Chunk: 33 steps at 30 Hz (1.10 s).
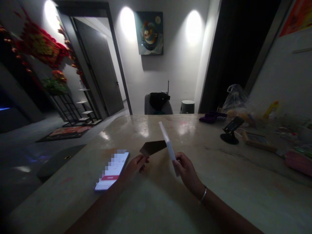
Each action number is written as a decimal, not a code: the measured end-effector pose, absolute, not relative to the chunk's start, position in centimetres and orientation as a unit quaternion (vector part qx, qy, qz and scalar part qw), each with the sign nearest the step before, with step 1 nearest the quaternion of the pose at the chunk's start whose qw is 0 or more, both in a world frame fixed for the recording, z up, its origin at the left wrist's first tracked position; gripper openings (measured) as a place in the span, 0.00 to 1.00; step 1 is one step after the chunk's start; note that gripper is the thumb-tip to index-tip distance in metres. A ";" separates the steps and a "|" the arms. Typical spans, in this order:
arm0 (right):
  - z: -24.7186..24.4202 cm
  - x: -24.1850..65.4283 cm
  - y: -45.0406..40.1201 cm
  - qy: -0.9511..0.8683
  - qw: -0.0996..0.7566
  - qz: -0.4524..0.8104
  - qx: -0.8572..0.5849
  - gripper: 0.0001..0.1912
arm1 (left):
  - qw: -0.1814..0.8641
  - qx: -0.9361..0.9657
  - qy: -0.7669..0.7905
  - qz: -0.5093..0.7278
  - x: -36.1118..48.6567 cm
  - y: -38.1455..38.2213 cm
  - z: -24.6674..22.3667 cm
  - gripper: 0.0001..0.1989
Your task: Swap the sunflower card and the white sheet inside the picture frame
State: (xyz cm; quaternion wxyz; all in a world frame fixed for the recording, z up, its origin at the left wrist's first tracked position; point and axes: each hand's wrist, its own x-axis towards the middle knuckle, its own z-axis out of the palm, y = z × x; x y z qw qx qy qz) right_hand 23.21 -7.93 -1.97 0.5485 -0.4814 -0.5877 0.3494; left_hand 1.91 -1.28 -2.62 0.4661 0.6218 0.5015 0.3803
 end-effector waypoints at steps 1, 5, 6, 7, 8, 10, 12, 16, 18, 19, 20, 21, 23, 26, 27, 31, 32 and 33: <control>-1.8 23.1 -8.1 -0.580 0.558 0.361 -0.471 0.14 | 0.467 0.632 0.498 0.367 2.1 -1.4 -2.7 0.11; -1.7 22.6 -8.3 -0.552 0.572 0.449 -0.409 0.18 | 0.438 0.674 0.476 0.356 2.5 -1.7 -2.8 0.11; -1.8 22.5 -8.3 -0.543 0.568 0.474 -0.398 0.19 | 0.438 0.676 0.472 0.358 2.5 -1.7 -2.8 0.12; -2.0 22.4 -8.2 -0.536 0.561 0.495 -0.392 0.19 | 0.446 0.671 0.473 0.357 2.4 -1.7 -2.9 0.13; -2.1 22.4 -8.1 -0.531 0.551 0.513 -0.388 0.20 | 0.460 0.658 0.478 0.355 2.4 -1.7 -3.0 0.15; -2.5 22.4 -7.9 -0.520 0.535 0.540 -0.389 0.19 | 0.499 0.618 0.496 0.352 2.3 -1.6 -3.2 0.20; -2.7 22.4 -7.8 -0.502 0.532 0.559 -0.392 0.19 | 0.550 0.569 0.499 0.354 2.3 -1.6 -3.2 0.25; -2.8 22.3 -7.8 -0.451 0.516 0.625 -0.375 0.19 | 0.662 0.479 0.436 0.378 2.3 -2.0 -2.6 0.26; -2.9 22.3 -7.9 -0.433 0.492 0.660 -0.366 0.19 | 0.690 0.455 0.411 0.383 2.2 -2.2 -2.2 0.24; -3.0 22.4 -7.9 -0.430 0.481 0.673 -0.362 0.18 | 0.699 0.448 0.405 0.382 2.2 -2.3 -2.1 0.24; -3.0 22.5 -7.9 -0.431 0.468 0.683 -0.359 0.18 | 0.706 0.440 0.403 0.381 2.1 -2.3 -1.9 0.24; -3.1 22.6 -7.9 -0.437 0.451 0.692 -0.356 0.18 | 0.711 0.433 0.402 0.381 2.1 -2.3 -1.9 0.24; -3.2 22.8 -7.8 -0.452 0.402 0.715 -0.351 0.18 | 0.715 0.422 0.406 0.382 1.9 -2.2 -2.0 0.23; -3.0 23.3 -7.9 -0.470 0.301 0.756 -0.341 0.24 | 0.712 0.413 0.416 0.387 1.6 -2.0 -2.3 0.22; -2.9 23.4 -8.0 -0.476 0.269 0.768 -0.332 0.25 | 0.712 0.409 0.419 0.388 1.5 -1.9 -2.4 0.22; -2.2 23.6 -8.4 -0.510 0.232 0.773 -0.298 0.24 | 0.721 0.397 0.419 0.383 1.5 -1.8 -2.7 0.21; -2.0 23.6 -8.4 -0.517 0.253 0.760 -0.301 0.23 | 0.723 0.394 0.419 0.382 1.5 -1.8 -2.8 0.21; -1.9 23.6 -8.3 -0.522 0.283 0.743 -0.309 0.22 | 0.725 0.394 0.416 0.382 1.6 -1.8 -2.9 0.20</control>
